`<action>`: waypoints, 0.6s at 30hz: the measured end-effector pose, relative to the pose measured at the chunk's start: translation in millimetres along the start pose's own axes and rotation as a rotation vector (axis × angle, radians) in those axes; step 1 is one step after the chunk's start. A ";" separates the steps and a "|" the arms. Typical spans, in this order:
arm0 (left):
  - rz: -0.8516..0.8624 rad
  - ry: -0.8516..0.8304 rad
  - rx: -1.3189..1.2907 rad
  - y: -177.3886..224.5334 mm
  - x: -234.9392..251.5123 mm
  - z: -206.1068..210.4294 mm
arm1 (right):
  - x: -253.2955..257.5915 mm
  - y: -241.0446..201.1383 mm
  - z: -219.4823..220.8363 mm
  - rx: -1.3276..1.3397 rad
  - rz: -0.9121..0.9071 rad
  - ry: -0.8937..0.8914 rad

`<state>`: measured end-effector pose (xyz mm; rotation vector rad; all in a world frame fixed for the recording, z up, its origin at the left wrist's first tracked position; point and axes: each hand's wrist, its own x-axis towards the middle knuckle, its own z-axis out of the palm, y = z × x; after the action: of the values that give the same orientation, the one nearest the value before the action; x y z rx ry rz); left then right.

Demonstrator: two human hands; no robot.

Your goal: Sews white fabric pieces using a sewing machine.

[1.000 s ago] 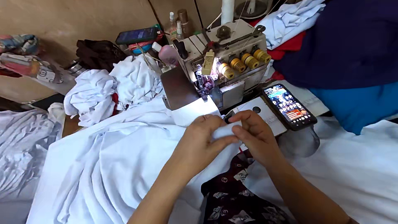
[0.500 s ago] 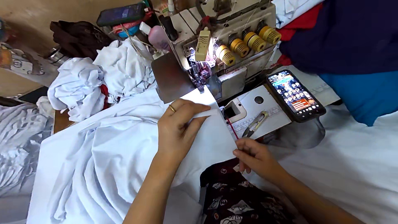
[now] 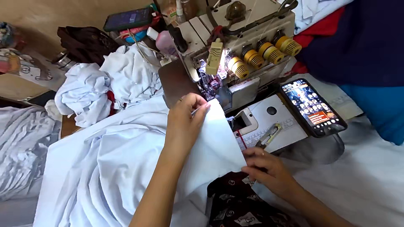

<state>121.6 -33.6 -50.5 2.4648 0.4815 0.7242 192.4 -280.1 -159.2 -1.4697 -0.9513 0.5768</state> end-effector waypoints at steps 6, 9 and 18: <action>-0.012 -0.008 0.105 4.3 -3.7 0.6 | -11.7 -7.1 -1.9 0.221 0.017 -0.089; -0.016 -0.039 0.107 -2.0 11.9 -0.5 | 1.3 -19.3 -6.0 0.312 0.046 -0.117; 0.316 -0.029 0.081 1.2 -69.7 12.3 | 19.2 -39.9 -2.2 0.458 0.077 -0.156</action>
<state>73.7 -71.5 -86.2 2.6559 0.1107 0.8043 195.7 -268.3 -116.6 -1.0633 -0.8162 0.9108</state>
